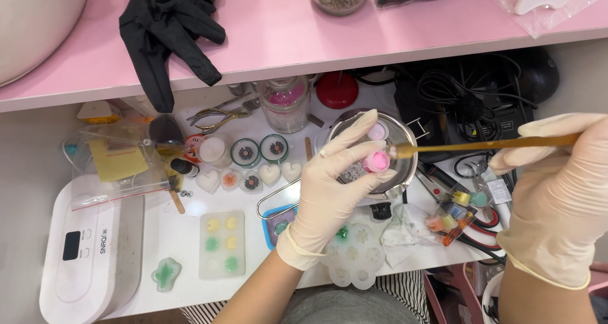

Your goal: Melt wax pellets in a pot and add coloring for candle production.

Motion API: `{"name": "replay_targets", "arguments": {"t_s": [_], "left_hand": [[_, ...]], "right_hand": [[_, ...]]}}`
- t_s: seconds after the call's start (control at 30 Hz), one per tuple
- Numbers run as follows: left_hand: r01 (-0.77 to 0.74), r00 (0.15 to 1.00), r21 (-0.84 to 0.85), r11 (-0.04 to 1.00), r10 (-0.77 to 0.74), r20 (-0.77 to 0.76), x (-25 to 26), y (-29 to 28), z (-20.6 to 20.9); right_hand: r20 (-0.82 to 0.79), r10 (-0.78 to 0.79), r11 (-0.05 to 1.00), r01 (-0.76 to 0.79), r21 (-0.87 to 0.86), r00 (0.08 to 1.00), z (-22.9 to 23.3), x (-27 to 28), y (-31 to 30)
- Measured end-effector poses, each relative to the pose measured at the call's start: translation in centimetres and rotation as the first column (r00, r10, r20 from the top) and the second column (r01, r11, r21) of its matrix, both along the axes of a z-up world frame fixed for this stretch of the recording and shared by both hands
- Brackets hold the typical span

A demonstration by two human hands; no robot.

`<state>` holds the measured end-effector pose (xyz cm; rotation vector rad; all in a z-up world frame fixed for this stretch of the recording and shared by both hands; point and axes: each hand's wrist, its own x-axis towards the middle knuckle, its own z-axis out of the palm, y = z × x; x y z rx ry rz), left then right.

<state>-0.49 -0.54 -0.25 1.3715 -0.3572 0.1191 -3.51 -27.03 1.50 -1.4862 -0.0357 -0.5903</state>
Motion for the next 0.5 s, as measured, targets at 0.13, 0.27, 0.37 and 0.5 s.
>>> {"name": "replay_targets", "arguments": {"t_s": [0.13,0.27,0.37,0.5], "left_hand": [[0.011,1.0,0.022,1.0,-0.011,-0.007,-0.25,-0.09,-0.2],[0.029,1.0,0.092,0.995,-0.029,-0.007,-0.34,0.11,-0.31],[0.057,0.998,0.137,0.989,-0.058,-0.001,-0.34,0.25,-0.15],[0.081,0.996,0.157,0.984,-0.077,-0.032,-0.63,0.43,0.05]], "right_hand": [[-0.002,-0.02,0.991,0.02,-0.13,1.0,0.86,-0.41,0.72],[0.013,0.016,0.981,-0.014,-0.193,1.0,1.04,-0.68,1.02],[0.034,0.043,0.972,-0.034,-0.235,0.999,1.22,-0.7,1.02],[0.045,0.053,0.969,-0.041,-0.244,0.998,1.06,-0.78,0.94]]}}
